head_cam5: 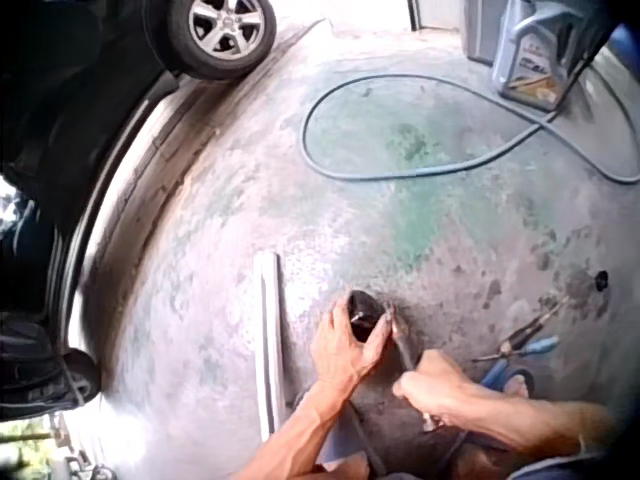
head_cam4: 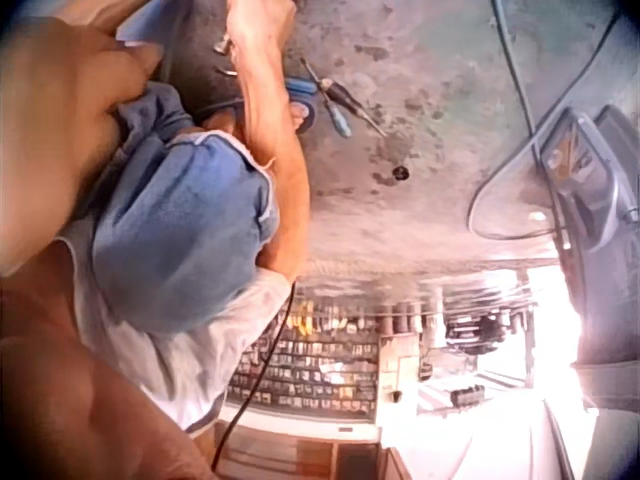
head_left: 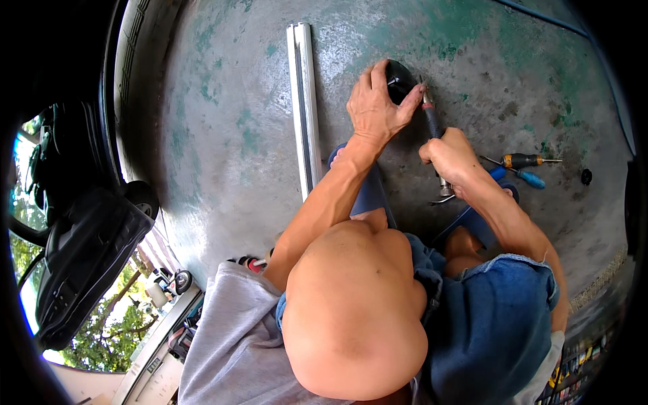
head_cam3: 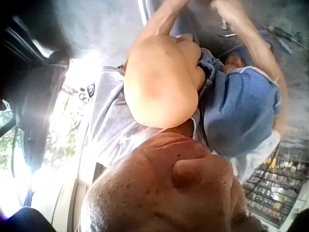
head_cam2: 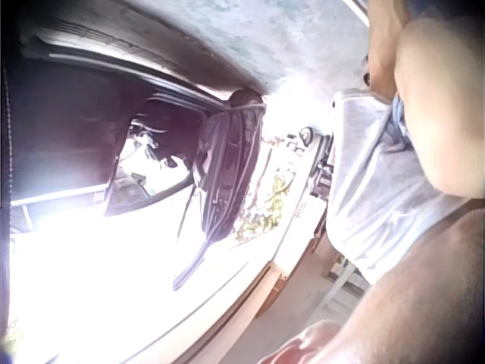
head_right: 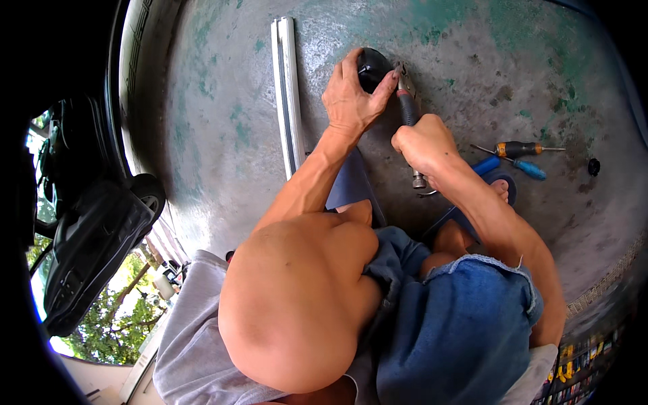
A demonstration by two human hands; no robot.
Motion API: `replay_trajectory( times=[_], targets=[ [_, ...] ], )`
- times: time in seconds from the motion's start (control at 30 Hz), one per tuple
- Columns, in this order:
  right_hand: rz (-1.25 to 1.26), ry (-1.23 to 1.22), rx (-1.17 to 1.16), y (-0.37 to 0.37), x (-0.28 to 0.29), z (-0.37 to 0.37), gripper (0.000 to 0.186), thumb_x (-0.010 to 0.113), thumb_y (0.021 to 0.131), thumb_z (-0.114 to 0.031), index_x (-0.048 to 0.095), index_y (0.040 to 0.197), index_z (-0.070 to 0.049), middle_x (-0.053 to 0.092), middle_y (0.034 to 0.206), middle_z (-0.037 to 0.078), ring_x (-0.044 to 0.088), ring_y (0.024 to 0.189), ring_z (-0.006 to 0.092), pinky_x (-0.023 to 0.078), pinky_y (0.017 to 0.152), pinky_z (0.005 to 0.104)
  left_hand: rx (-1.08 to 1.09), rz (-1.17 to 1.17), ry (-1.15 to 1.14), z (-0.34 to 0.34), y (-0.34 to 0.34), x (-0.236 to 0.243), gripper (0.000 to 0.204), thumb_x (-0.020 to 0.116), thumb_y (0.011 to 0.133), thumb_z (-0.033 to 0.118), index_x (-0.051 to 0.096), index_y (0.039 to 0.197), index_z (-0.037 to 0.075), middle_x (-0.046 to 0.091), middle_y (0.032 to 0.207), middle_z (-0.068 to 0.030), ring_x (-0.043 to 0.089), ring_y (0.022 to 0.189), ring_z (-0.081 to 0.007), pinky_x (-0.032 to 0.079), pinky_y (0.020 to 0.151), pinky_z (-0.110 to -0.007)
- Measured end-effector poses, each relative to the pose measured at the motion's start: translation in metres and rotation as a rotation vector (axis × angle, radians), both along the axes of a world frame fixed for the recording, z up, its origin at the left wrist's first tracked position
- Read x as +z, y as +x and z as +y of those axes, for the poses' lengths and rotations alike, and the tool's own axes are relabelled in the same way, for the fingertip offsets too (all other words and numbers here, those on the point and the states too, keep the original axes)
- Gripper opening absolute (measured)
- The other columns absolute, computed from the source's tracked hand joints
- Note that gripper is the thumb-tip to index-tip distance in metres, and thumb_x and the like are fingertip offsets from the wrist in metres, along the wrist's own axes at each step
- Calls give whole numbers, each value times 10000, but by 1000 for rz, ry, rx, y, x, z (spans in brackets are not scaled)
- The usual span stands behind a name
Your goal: The person uses pliers and a screwdriver to disassemble or repair a black plastic car component while sitting on the floor of a garage.
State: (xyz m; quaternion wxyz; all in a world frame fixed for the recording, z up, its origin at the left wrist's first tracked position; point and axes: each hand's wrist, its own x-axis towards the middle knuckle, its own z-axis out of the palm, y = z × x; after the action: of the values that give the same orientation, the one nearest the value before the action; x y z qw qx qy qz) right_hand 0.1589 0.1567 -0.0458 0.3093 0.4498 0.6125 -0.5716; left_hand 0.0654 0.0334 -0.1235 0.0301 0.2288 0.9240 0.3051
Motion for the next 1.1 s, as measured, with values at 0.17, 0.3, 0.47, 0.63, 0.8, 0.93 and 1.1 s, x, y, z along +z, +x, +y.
replay_trajectory(
  times=[0.17,0.3,0.47,0.63,0.8,0.93,1.1],
  targets=[
    [-27,-185,-86,-3,-10,15,145,607,635,-59,483,585,-4,419,585,12,383,537,137,246,496,384,-73,384,-88,8,-1,-3,659,743,852,417,554,1321,-5,638,1198,-234,617,1089,-406,500,946,-480],
    [-44,-143,-54,3,-13,12,186,616,629,-94,538,619,75,544,612,135,548,573,241,379,542,429,120,-120,-118,20,8,3,753,703,862,513,533,1366,-20,634,1215,-265,603,1127,-430,475,980,-484],
    [-80,-216,3,-4,-15,14,180,600,662,-96,547,667,76,592,664,167,575,613,251,406,556,432,110,79,-242,39,-3,6,844,765,769,548,539,1352,-19,637,1212,-270,617,1105,-439,494,951,-509],
    [-66,-287,-3,-14,-15,15,179,618,668,-98,581,676,76,605,669,155,569,602,245,401,546,434,149,-140,-312,38,-26,11,634,717,763,446,669,1208,-3,712,1085,-246,706,962,-401,549,859,-485],
    [5,-231,-66,2,-18,13,176,597,619,-61,456,546,14,443,533,59,412,474,177,274,463,409,90,-107,-389,43,-28,11,609,679,756,477,723,1186,49,752,902,-229,738,897,-387,563,887,-447],
    [1,-209,106,1,-30,15,177,627,670,-88,561,701,73,597,626,176,632,596,273,461,566,434,70,-112,-421,38,-34,12,571,672,760,449,728,1156,41,746,907,-225,737,820,-396,580,809,-456],
    [52,-110,135,15,-39,12,349,625,713,-110,606,986,106,663,896,324,677,890,453,514,792,474,43,-25,-353,32,-26,7,530,686,753,405,721,1117,21,746,887,-206,731,761,-392,580,722,-474]
  ],
)
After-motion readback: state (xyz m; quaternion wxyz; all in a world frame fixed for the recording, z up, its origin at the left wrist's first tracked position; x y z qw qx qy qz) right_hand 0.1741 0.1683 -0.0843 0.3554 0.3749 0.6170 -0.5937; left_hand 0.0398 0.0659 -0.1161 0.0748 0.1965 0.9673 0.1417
